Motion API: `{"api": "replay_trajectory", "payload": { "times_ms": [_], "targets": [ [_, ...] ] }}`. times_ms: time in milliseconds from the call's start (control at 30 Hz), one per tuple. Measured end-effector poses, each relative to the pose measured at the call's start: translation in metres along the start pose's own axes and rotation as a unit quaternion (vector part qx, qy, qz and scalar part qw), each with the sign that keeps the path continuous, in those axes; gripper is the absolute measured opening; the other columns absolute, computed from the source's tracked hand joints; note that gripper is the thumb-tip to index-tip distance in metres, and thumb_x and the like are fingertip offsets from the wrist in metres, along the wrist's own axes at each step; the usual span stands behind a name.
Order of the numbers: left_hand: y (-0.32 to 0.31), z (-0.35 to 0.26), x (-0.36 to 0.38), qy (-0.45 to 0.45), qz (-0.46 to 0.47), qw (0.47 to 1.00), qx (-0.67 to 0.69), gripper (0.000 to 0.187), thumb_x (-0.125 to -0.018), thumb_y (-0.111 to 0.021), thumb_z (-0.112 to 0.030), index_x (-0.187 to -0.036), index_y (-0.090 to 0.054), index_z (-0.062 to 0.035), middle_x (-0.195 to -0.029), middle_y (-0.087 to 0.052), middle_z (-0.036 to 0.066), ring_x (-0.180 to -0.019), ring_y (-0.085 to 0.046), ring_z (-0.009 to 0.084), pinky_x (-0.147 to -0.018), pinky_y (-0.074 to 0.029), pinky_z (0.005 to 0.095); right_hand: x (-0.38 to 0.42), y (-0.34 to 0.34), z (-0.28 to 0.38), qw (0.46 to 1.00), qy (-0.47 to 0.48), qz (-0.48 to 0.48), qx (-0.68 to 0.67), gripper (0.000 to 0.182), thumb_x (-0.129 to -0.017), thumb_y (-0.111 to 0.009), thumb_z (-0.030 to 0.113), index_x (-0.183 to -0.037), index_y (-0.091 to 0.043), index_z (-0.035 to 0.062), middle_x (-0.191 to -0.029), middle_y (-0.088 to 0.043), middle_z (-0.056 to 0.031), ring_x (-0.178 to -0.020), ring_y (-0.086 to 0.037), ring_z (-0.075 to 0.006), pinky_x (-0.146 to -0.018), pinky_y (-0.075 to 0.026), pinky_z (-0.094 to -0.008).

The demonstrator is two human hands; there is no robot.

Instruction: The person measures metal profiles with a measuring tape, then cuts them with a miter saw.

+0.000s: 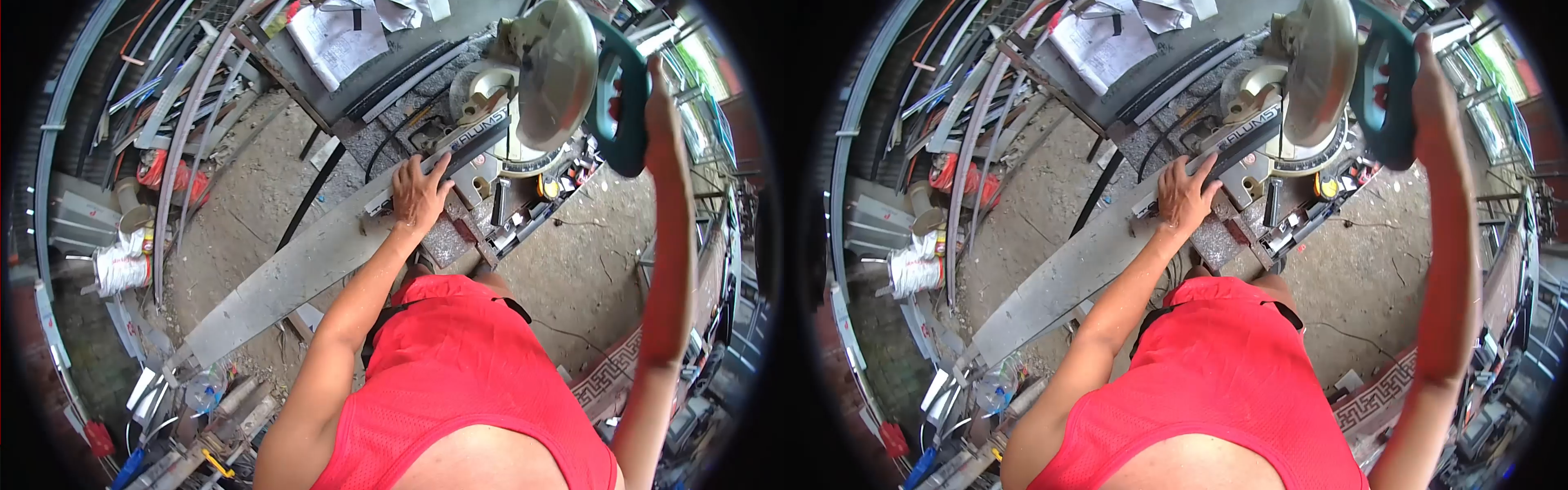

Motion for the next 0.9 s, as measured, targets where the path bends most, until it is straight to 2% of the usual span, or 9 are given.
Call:
{"api": "replay_trajectory", "payload": {
  "times_ms": [67, 133, 200, 300, 533, 667, 733, 833, 900],
  "targets": [
    [-0.014, 0.002, -0.006, 0.004, 0.033, 0.999, 0.011, 0.053, -0.086, -0.076, -0.031, -0.137, -0.061, -0.0236, -0.117, -0.055, 0.017, -0.106, -0.055, 0.0374, -0.092, -0.045, 0.0508, -0.028, 0.005, 0.016, 0.995, -0.055, 0.033, 0.073, 0.061, -0.103, -0.045, 0.060, -0.103, -0.067, 0.0031, -0.085, -0.068, -0.0089, -0.064, -0.066, -0.0172, -0.061, -0.056, -0.0308],
    [-0.020, 0.009, -0.015, 0.041, 0.061, 0.997, 0.018, 0.052, -0.087, -0.074, -0.027, -0.137, -0.060, -0.0236, -0.114, -0.054, 0.016, -0.106, -0.056, 0.0374, -0.090, -0.046, 0.0510, -0.027, 0.004, 0.038, 0.996, -0.035, -0.003, 0.088, 0.064, -0.103, -0.043, 0.061, -0.099, -0.068, 0.0024, -0.074, -0.067, -0.0076, -0.062, -0.065, -0.0171, -0.060, -0.055, -0.0303],
    [-0.023, 0.002, -0.020, 0.036, 0.073, 0.996, 0.043, 0.049, -0.088, -0.072, -0.026, -0.136, -0.060, -0.0228, -0.110, -0.054, 0.015, -0.104, -0.056, 0.0366, -0.087, -0.046, 0.0500, -0.033, 0.007, 0.045, 0.995, -0.028, 0.000, 0.097, 0.061, -0.103, -0.045, 0.059, -0.102, -0.068, 0.0029, -0.078, -0.068, -0.0067, -0.064, -0.065, -0.0181, -0.062, -0.055, -0.0307],
    [-0.033, -0.002, -0.023, 0.062, 0.121, 0.990, -0.031, 0.048, -0.091, -0.070, -0.027, -0.137, -0.058, -0.0249, -0.109, -0.053, 0.015, -0.103, -0.055, 0.0351, -0.083, -0.047, 0.0486, -0.036, -0.001, 0.047, 0.993, -0.018, 0.084, 0.075, 0.055, -0.103, -0.047, 0.056, -0.105, -0.069, 0.0051, -0.085, -0.069, -0.0064, -0.068, -0.067, -0.0182, -0.064, -0.056, -0.0309],
    [-0.040, 0.002, -0.029, 0.075, 0.134, 0.988, -0.020, 0.048, -0.093, -0.070, -0.030, -0.139, -0.057, -0.0285, -0.111, -0.053, 0.017, -0.103, -0.054, 0.0373, -0.085, -0.047, 0.0487, -0.017, 0.003, 0.023, 1.000, -0.021, 0.019, -0.006, 0.057, -0.103, -0.045, 0.058, -0.105, -0.067, 0.0052, -0.088, -0.069, -0.0085, -0.068, -0.069, -0.0192, -0.064, -0.058, -0.0318],
    [-0.042, 0.002, -0.030, 0.066, 0.144, 0.987, -0.015, 0.050, -0.092, -0.070, -0.030, -0.140, -0.056, -0.0288, -0.111, -0.053, 0.017, -0.104, -0.053, 0.0373, -0.086, -0.047, 0.0483, -0.001, -0.001, 0.007, 0.999, -0.024, 0.024, -0.009, 0.056, -0.105, -0.041, 0.052, -0.113, -0.066, 0.0026, -0.088, -0.069, -0.0083, -0.076, -0.072, -0.0216, -0.068, -0.059, -0.0312],
    [-0.043, 0.001, -0.030, 0.063, 0.149, 0.987, -0.019, 0.051, -0.092, -0.070, -0.030, -0.141, -0.056, -0.0278, -0.111, -0.053, 0.018, -0.103, -0.053, 0.0371, -0.086, -0.047, 0.0482, 0.008, -0.003, 0.002, 0.999, -0.032, 0.005, -0.020, 0.056, -0.107, -0.039, 0.050, -0.114, -0.066, 0.0010, -0.086, -0.069, -0.0087, -0.073, -0.071, -0.0205, -0.065, -0.056, -0.0303],
    [-0.044, 0.001, -0.032, 0.059, 0.146, 0.987, -0.028, 0.051, -0.092, -0.070, -0.028, -0.141, -0.056, -0.0267, -0.111, -0.053, 0.018, -0.103, -0.053, 0.0367, -0.085, -0.048, 0.0475, 0.004, -0.004, -0.003, 0.999, -0.010, 0.034, 0.000, 0.057, -0.107, -0.039, 0.051, -0.113, -0.065, 0.0005, -0.082, -0.067, -0.0079, -0.066, -0.065, -0.0175, -0.061, -0.053, -0.0299],
    [-0.043, 0.000, -0.033, 0.050, 0.150, 0.987, -0.021, 0.050, -0.092, -0.069, -0.028, -0.141, -0.056, -0.0255, -0.110, -0.053, 0.018, -0.102, -0.053, 0.0365, -0.085, -0.048, 0.0464, 0.000, 0.003, -0.005, 0.999, -0.008, 0.002, 0.042, 0.059, -0.107, -0.038, 0.053, -0.112, -0.064, 0.0007, -0.078, -0.064, -0.0064, -0.061, -0.059, -0.0148, -0.058, -0.050, -0.0305]
  ]
}}
Point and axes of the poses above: each hand's wrist, its own x-axis away from the middle knuckle, its own y-axis out of the back of the hand, z = x × y, the point moved 9 cm from there along -x, towards the middle knuckle
